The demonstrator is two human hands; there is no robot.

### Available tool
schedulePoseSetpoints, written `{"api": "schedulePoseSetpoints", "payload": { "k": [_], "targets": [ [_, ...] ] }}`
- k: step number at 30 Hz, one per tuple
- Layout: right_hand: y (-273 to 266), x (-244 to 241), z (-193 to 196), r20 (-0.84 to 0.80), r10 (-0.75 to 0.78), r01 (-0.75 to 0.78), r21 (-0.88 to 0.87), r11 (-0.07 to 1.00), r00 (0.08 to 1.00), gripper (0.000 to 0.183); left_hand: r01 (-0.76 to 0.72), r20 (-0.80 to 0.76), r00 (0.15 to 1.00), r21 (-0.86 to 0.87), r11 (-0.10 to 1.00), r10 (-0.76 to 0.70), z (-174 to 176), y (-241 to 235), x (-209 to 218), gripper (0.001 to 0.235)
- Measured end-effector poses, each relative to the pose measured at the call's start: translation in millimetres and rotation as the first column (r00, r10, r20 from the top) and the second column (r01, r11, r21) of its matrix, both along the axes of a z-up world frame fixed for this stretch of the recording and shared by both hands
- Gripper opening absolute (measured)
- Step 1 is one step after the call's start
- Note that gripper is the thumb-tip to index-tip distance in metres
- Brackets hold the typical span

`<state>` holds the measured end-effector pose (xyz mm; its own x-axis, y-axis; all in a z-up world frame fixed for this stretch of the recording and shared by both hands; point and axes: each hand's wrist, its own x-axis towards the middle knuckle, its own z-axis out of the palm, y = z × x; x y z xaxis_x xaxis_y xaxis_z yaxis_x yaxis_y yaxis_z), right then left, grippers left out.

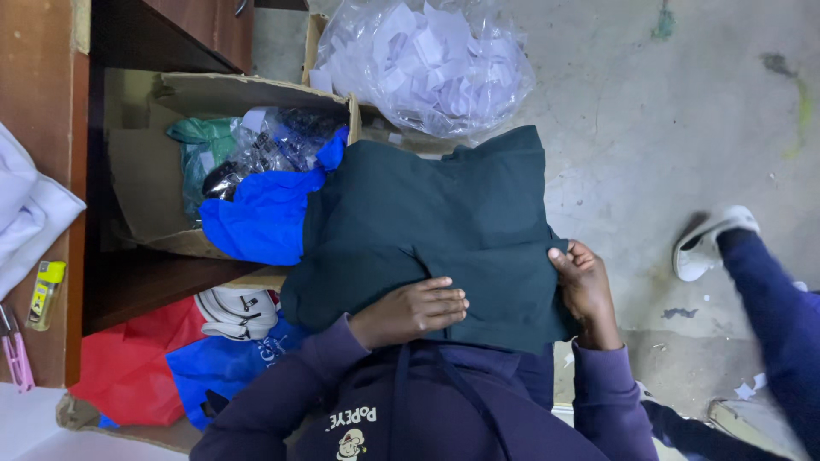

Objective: The person uses shears to cut a white fabric strip from a roll and then stitches the label onto a green garment using a small handheld sewing tool.

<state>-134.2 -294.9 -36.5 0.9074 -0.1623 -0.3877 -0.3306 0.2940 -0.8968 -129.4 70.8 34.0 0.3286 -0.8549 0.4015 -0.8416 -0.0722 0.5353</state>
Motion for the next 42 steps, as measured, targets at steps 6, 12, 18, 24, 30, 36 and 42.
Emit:
{"api": "schedulePoseSetpoints", "payload": {
  "k": [6,12,18,24,30,36,42],
  "targets": [
    [8,17,25,-0.044,-0.030,-0.005,-0.635,0.772,0.999,0.020,-0.029,0.087,0.996,-0.039,0.999,0.032,-1,-10,4,0.029],
    [19,18,47,-0.113,-0.048,-0.068,-0.830,0.553,0.992,0.017,-0.080,-0.184,0.981,-0.121,0.989,0.057,-47,24,11,0.048],
    [49,104,105,-0.253,0.301,-0.378,-0.779,0.500,0.919,0.061,-0.451,-0.062,0.791,0.613,0.649,0.609,-62,60,121,0.056],
    [29,242,-25,-0.488,0.394,-0.613,-0.728,0.308,0.778,0.094,-0.592,-0.220,0.559,0.569,0.570,0.800,-158,92,237,0.064],
    [62,282,22,-0.504,0.478,-0.691,-0.443,0.572,0.719,0.083,-0.395,-0.748,0.304,0.465,0.792,0.590,-126,151,244,0.050],
    [18,291,-41,-0.043,0.286,-0.287,-0.021,0.958,0.957,0.032,-0.601,-0.689,0.472,0.204,0.773,0.549,-139,181,230,0.032],
    [-84,191,44,0.021,0.532,-0.418,-0.594,0.687,0.846,0.036,-0.780,0.644,0.470,-0.017,0.626,0.604,-23,167,136,0.010]
  ]
}}
